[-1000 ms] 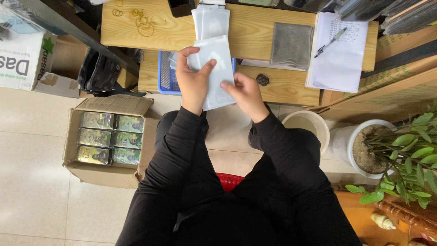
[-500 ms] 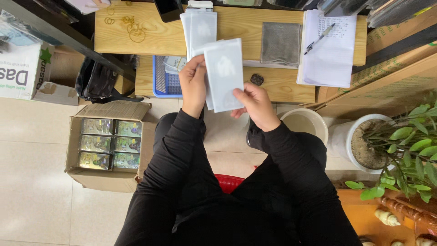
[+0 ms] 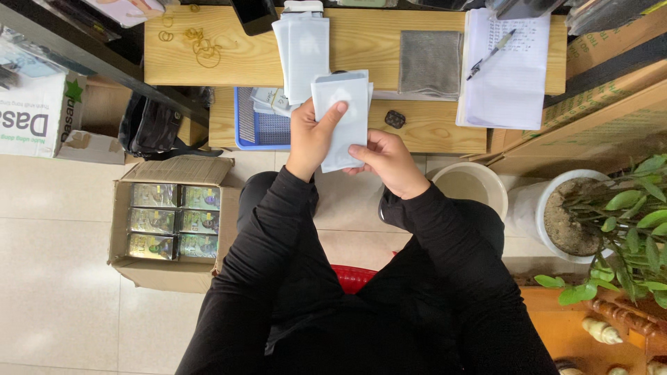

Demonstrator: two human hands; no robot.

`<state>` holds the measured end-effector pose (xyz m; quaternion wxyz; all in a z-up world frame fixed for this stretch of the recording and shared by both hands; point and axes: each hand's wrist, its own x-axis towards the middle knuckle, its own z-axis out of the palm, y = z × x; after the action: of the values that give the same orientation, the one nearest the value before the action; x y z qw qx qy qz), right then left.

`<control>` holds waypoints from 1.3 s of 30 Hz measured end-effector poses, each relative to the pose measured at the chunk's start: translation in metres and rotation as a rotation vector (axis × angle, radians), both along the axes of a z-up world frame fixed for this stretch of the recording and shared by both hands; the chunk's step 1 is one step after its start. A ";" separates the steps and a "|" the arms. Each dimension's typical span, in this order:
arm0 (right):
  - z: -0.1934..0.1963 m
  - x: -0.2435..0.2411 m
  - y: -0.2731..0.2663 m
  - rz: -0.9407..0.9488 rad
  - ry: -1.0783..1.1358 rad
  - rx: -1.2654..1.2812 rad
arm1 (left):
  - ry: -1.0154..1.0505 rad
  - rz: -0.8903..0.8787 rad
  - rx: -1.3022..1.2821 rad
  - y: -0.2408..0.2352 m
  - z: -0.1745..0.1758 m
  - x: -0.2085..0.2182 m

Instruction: The person sits at a wooden table and repeatedly places black rectangular items into white semi-transparent pouches. They seal each pouch and stack them. The person then picks up a holographic card pack, places it in a pouch, and writes in a notebook.

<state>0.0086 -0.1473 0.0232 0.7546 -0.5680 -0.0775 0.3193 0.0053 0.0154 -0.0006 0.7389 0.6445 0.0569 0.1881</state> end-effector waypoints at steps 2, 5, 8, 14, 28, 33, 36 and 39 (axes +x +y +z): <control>0.000 0.003 -0.001 0.002 0.015 0.015 | 0.011 0.010 -0.003 0.000 0.002 -0.001; 0.009 0.005 -0.002 0.028 0.028 0.023 | 0.034 0.011 -0.023 0.000 0.002 0.000; 0.018 0.009 -0.010 0.109 -0.032 -0.051 | 0.051 -0.007 -0.010 -0.001 0.006 -0.004; 0.005 0.044 -0.046 -0.064 -0.377 -0.233 | 0.036 -0.139 0.149 -0.008 0.015 -0.012; 0.007 0.057 -0.056 -0.174 -0.517 -0.224 | 0.241 -0.588 0.128 -0.027 0.019 -0.017; -0.021 0.073 -0.070 -0.373 -0.442 -0.184 | 0.290 -0.670 0.130 -0.026 0.019 -0.016; -0.024 0.077 -0.064 -0.516 -0.233 0.076 | 0.306 -0.683 0.068 -0.029 0.021 -0.018; 0.010 0.051 -0.050 -0.067 -0.139 0.354 | 0.446 -0.707 -0.009 -0.030 0.015 -0.021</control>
<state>0.0599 -0.1977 0.0332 0.8459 -0.4491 -0.1656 0.2354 -0.0161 -0.0143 0.0139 0.7303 0.6461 -0.0083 -0.2217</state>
